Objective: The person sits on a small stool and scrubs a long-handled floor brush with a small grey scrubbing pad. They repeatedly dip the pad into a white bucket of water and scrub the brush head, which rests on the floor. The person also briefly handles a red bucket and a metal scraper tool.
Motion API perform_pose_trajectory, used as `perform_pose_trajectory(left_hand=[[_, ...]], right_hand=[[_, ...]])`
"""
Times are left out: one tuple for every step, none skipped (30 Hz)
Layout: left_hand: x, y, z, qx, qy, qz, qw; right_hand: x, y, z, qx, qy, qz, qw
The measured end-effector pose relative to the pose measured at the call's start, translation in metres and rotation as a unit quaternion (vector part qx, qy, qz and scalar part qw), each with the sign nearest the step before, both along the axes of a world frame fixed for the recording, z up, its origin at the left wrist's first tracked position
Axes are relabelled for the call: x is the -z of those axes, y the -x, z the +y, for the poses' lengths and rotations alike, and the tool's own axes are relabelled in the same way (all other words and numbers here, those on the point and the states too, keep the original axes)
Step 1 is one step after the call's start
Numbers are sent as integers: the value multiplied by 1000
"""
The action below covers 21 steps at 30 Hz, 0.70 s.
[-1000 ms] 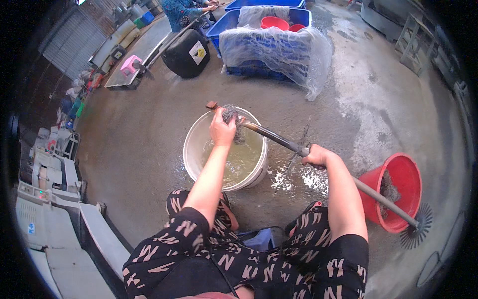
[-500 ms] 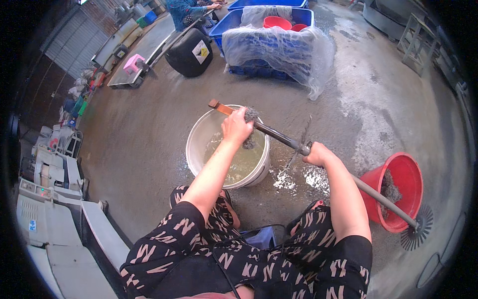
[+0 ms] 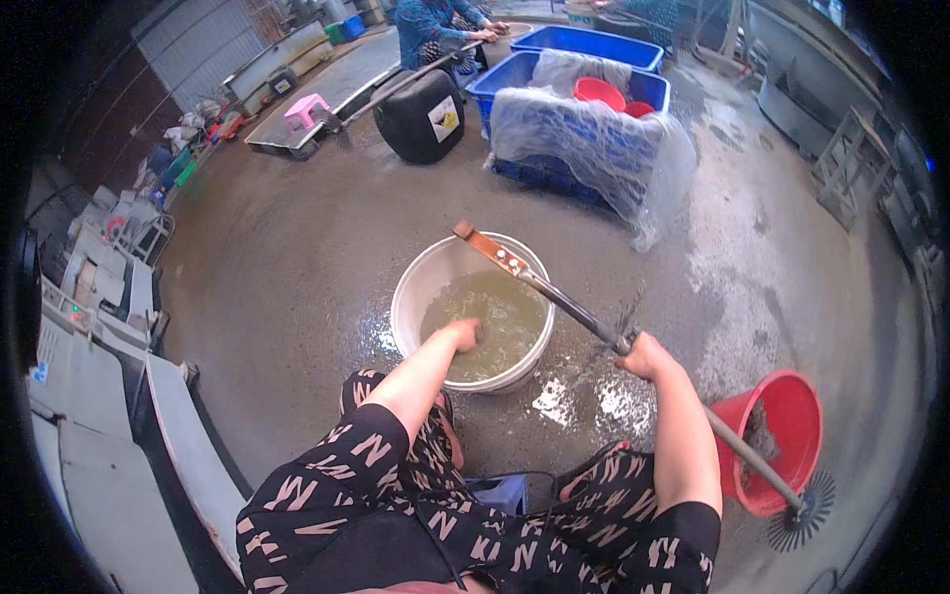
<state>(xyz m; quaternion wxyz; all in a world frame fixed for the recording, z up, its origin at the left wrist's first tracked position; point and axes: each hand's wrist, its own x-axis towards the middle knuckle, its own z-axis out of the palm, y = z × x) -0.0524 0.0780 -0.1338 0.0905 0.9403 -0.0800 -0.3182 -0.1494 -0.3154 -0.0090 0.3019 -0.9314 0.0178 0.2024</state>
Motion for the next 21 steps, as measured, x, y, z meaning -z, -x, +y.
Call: perform_pose_trajectory(left_hand=[[-1, 5, 3, 105, -67, 76, 989], [-5, 5, 9, 97, -39, 88, 991], [-23, 5, -5, 105, 0, 100, 989], [-38, 5, -5, 103, 34, 110, 988], [-30, -5, 13, 70, 82, 96, 989], [-57, -6, 3, 46, 91, 62, 993], [-100, -4, 6, -8, 113, 108, 988], [-116, -4, 20, -26, 160, 54, 985], [-136, -7, 31, -7, 225, 48, 973], [-156, -11, 37, 14, 252, -6, 967], [-183, -11, 38, -16, 305, -12, 952], [-210, -7, 33, -6, 314, -114, 943], [-215, -13, 46, -68, 426, -74, 899], [-206, -24, 54, -86, 436, -129, 887], [-201, -33, 48, -102, 428, -190, 878], [-196, -39, 35, -120, 417, -251, 865], [-182, -38, 14, -90, 340, -328, 877], [-168, -34, -4, -57, 258, -402, 877], [-162, -32, -11, -53, 234, -444, 863], [-165, -44, -7, -95, 210, -424, 876], [-171, -54, 0, -141, 183, -393, 890]], right_hand=[[3, 1, 0, 1, 1, 23, 1000], [6, 1, 0, 3, 1, 45, 999], [6, 8, -14, 20, 13, 69, 997], [14, 13, -26, -9, 16, 19, 1000], [32, 13, -34, -46, 13, -33, 998], [43, 18, -48, -68, 16, -75, 995], [12, 21, -31, -6, 30, 75, 997], [2, 24, -25, -11, 35, 63, 997], [-4, 28, -23, -13, 41, 52, 998], [4, 32, -33, -31, 38, 13, 999], [13, 36, -42, -48, 37, -26, 998], [4, 40, -42, -22, 42, 32, 998], [-10, 33, -28, -10, 37, 85, 996], [-17, 28, -17, 3, 32, 138, 990], [-15, 24, -21, -11, 61, 165, 984], [-17, 22, -19, -19, 64, 160, 985], [-21, 23, -19, -24, 69, 156, 985], [-24, 23, -18, -28, 72, 152, 985], [-23, 22, -19, -25, 82, 153, 984], [-19, 19, -22, -24, 92, 154, 983], [-15, 22, -24, -25, 103, 165, 981]])
